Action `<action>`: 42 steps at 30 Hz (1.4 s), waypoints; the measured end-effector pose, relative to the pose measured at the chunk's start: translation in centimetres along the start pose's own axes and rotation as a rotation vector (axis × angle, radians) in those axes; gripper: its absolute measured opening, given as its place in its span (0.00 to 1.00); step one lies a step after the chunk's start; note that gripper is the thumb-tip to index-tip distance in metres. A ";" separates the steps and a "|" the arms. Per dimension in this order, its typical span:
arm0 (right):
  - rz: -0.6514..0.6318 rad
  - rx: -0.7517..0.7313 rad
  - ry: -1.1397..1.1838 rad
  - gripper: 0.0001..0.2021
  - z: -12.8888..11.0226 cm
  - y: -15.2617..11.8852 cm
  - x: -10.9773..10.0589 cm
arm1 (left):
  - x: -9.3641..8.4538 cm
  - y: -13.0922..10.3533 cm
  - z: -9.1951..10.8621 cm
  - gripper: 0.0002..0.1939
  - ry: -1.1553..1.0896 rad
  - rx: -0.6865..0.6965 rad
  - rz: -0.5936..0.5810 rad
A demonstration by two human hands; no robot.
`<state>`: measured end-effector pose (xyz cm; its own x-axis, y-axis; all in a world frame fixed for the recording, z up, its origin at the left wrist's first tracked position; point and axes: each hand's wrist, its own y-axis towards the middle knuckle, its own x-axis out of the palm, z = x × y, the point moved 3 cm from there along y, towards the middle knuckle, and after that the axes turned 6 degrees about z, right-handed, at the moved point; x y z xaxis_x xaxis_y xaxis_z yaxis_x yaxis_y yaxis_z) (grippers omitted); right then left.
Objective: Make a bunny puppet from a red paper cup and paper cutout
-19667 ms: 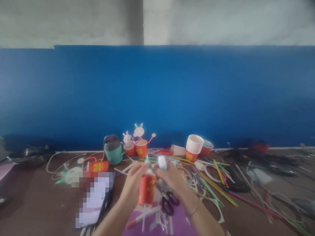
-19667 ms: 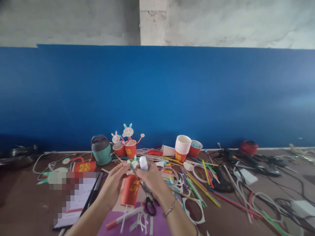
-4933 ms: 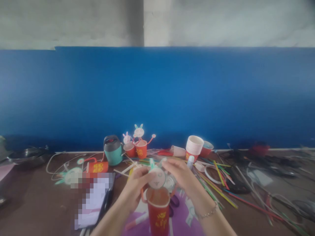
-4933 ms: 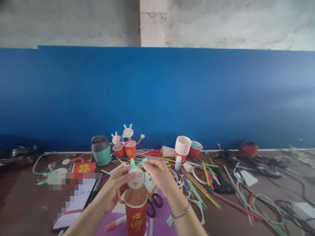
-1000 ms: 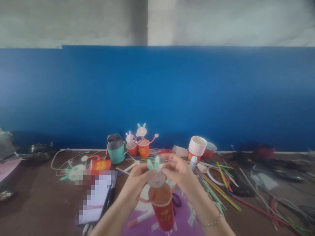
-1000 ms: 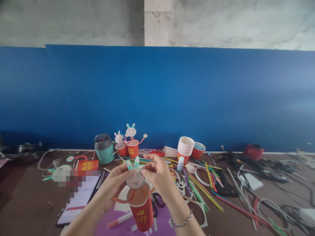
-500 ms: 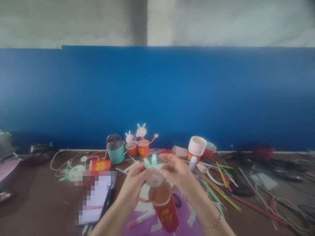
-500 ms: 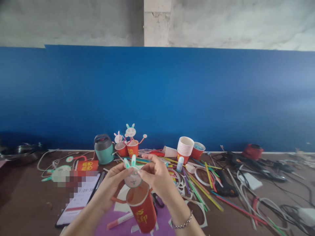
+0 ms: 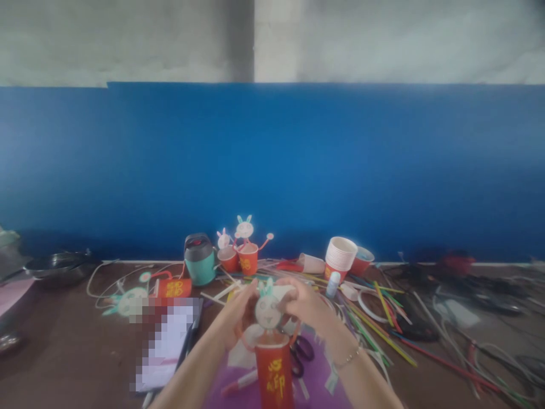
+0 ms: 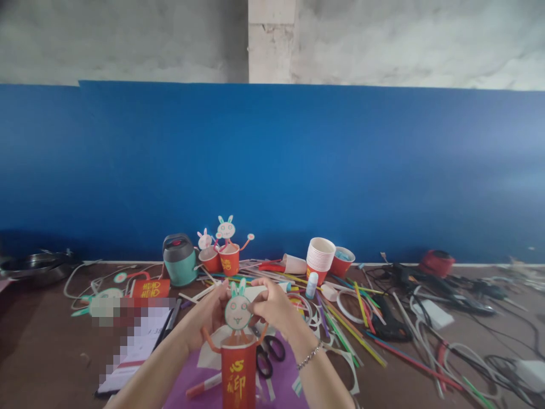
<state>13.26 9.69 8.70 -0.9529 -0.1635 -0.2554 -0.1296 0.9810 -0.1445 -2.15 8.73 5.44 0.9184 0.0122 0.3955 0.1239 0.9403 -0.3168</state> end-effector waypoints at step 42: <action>0.533 -0.510 -0.236 0.13 -0.4 0.9 -3.2 | -0.4 0.1 0.6 0.11 0.335 0.546 0.240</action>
<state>16.10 11.18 9.80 -0.8459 0.3824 -0.3717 0.1658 0.8510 0.4983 -2.75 9.00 5.73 0.9744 0.2188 0.0526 -0.2243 0.9625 0.1523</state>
